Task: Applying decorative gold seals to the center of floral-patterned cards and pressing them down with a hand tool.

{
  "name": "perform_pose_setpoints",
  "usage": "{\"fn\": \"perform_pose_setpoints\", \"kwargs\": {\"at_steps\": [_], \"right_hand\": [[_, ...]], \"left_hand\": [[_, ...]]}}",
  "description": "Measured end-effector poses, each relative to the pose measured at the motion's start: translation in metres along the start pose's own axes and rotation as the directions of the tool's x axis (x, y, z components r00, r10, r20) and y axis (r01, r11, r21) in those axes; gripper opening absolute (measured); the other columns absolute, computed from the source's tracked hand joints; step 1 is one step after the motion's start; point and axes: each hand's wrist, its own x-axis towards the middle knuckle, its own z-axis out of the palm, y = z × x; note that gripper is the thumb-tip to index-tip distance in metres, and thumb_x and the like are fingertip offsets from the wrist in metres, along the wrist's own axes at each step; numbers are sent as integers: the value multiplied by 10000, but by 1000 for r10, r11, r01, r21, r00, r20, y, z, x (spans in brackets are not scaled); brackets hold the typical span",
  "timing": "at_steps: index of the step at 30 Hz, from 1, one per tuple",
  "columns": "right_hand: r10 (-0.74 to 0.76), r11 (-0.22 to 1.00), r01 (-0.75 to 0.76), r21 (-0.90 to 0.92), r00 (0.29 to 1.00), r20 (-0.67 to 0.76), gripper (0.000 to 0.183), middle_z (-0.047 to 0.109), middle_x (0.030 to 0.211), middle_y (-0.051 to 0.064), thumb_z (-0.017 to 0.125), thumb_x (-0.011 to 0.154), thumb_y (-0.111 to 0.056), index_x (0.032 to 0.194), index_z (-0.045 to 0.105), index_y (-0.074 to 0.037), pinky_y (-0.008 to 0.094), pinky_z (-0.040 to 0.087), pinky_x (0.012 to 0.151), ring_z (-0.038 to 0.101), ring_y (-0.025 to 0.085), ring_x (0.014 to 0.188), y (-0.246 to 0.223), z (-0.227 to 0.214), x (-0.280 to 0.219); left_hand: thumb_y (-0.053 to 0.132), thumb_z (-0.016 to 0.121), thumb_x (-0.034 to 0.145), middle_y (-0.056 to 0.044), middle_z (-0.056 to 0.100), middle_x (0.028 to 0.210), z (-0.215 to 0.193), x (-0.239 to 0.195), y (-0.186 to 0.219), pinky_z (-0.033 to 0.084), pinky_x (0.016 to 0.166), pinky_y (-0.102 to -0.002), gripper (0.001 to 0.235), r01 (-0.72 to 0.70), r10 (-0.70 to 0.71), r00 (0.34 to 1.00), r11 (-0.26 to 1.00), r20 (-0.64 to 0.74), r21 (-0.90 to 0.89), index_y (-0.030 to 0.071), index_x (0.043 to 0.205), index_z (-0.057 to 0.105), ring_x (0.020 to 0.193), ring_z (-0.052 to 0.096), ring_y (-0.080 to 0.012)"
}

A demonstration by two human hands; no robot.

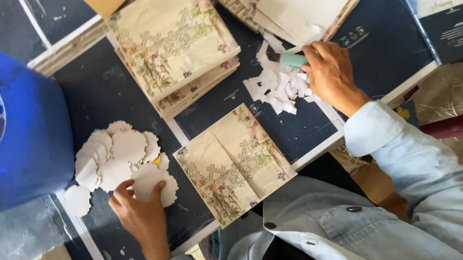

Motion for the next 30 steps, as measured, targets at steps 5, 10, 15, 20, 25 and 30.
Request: {"fn": "perform_pose_setpoints", "kwargs": {"at_steps": [5,10,15,20,25,30], "right_hand": [[94,994,-100,43,988,125,309,518,944,134,738,750,-110,1009,574,-71,441,415,721,499,320,839,10,7,2],[20,929,-27,370,1000,23,329,501,896,148,624,736,168,953,450,-9,327,435,423,499,234,638,-22,-17,5],[-162,742,-36,669,959,231,316,512,902,119,591,742,146,986,466,-9,278,458,472,505,197,629,-94,-14,-12],[6,982,-50,180,971,240,420,508,893,138,617,706,92,1095,503,-18,386,430,548,508,278,610,-79,1,-9],[56,865,-25,501,997,-47,331,474,888,124,532,773,207,1013,481,-15,308,377,590,465,234,707,-60,-42,-22],[57,804,-68,590,998,38,273,521,852,139,549,784,158,993,470,0,316,403,531,475,224,634,-64,-41,-53]], "left_hand": [[296,871,643,-110,478,904,-3,3,-4,429,674,-413,639,62,-61,998,997,21,-52,49,1111,514,806,467,-259],[265,879,620,-80,480,804,-8,5,2,436,616,-383,692,166,-157,986,970,60,-176,59,1123,451,652,497,-218],[314,882,640,-52,508,790,0,7,-13,426,623,-354,590,140,-138,990,985,22,-102,59,1030,521,655,503,-201],[292,891,672,-49,518,753,14,5,-37,408,660,-353,489,-1,3,998,1000,-59,30,13,936,588,635,475,-199],[317,871,815,-74,518,733,31,5,-46,383,570,-450,521,-60,84,984,986,-155,154,39,646,464,665,523,-281],[324,822,882,-84,522,685,26,-5,-34,393,533,-434,449,-111,152,972,968,-177,223,60,717,500,597,541,-297]]}}
